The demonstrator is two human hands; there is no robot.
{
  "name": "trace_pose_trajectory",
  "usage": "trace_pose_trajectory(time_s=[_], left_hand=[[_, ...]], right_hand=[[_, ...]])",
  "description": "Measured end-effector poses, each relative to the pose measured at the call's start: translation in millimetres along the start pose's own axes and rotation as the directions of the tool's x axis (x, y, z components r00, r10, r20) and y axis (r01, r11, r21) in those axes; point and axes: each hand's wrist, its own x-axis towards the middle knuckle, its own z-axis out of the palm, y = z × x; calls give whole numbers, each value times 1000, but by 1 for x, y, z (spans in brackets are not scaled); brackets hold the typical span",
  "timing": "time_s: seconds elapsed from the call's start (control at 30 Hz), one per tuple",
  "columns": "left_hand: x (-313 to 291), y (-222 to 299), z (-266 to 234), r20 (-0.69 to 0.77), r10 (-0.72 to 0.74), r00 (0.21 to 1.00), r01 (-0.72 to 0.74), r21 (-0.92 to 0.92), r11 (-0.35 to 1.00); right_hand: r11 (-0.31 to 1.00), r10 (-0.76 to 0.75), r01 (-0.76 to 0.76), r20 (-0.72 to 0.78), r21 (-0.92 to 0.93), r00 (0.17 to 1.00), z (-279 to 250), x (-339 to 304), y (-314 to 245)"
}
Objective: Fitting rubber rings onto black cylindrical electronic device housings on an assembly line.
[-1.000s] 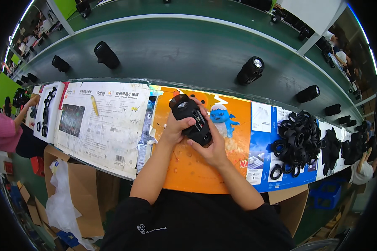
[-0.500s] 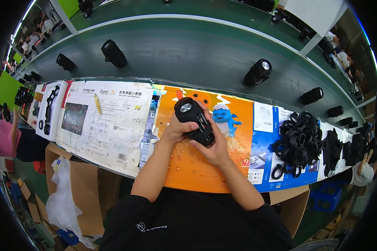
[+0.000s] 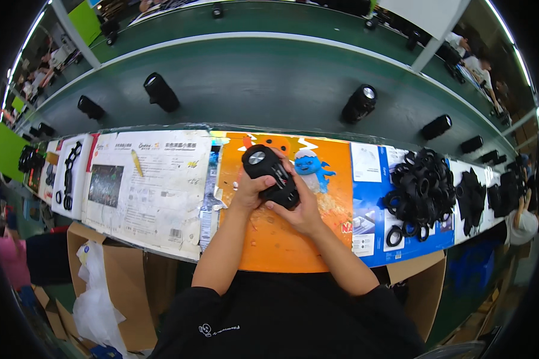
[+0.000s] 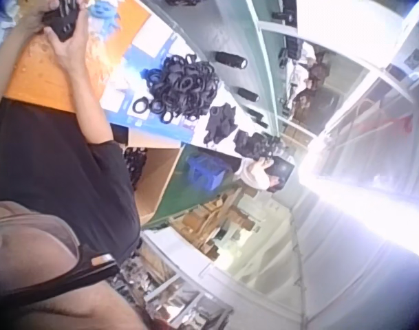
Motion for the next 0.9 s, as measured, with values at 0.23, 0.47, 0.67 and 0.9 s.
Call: trace_pose_trajectory(time_s=[0.23,0.47,0.67,0.9], left_hand=[[7,-5,-3,12,26,1000,-26,20,999],[9,-11,-17,-31,-57,998,53,-101,993],[7,6,-10,-158,-101,982,112,59,992],[16,11,-4,-169,-132,977,149,94,984]], right_hand=[[999,50,-50,-1,-4,999,5,7,-15],[982,56,-34,112,-187,992,-24,7,-21],[619,-93,-26,-105,-785,990,-180,33,-30],[-56,250,-153,-162,-987,954,-290,22,-11]])
